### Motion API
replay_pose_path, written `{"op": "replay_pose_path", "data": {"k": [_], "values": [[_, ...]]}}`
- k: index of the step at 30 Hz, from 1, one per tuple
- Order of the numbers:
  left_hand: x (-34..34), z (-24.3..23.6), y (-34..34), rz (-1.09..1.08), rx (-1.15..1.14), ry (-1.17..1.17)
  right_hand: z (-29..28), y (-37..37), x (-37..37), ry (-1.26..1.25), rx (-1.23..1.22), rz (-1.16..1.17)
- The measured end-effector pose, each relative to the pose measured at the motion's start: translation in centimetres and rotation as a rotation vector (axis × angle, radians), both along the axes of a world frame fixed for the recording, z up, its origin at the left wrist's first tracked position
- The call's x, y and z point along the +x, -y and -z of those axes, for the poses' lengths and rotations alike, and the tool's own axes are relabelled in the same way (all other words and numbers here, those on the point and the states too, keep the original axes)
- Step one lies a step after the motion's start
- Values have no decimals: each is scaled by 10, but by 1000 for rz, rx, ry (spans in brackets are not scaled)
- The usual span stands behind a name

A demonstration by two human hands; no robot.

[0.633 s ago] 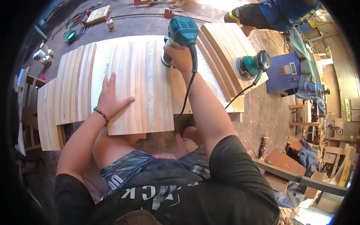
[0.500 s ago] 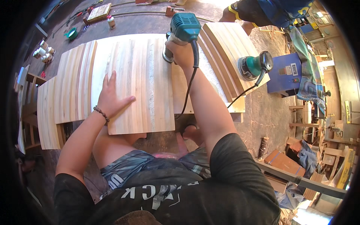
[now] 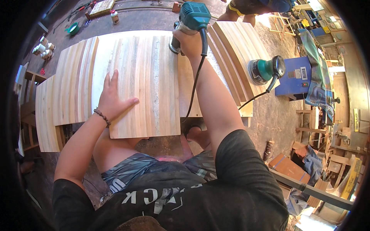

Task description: Using a handheld router to edge or groove wooden boards in a workshop.

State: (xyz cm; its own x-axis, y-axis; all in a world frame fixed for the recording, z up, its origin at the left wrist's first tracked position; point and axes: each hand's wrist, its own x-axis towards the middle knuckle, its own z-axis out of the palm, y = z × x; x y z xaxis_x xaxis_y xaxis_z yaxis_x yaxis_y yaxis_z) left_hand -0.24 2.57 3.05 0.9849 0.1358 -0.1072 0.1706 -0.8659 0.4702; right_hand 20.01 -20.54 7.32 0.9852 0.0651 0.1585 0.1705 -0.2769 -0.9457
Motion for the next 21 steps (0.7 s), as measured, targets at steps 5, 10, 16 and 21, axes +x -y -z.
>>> {"op": "replay_pose_path", "data": {"k": [5,10,16,21], "values": [[-1,0,-1,6,-63,5,8,-3,15,102,82,-43],[0,2,-2,26,16,39,14,-4,28,154,88,-45],[0,4,-2,27,39,39,17,-6,39,199,53,-33],[0,2,-1,24,43,30,14,-9,44,192,92,-32]]}}
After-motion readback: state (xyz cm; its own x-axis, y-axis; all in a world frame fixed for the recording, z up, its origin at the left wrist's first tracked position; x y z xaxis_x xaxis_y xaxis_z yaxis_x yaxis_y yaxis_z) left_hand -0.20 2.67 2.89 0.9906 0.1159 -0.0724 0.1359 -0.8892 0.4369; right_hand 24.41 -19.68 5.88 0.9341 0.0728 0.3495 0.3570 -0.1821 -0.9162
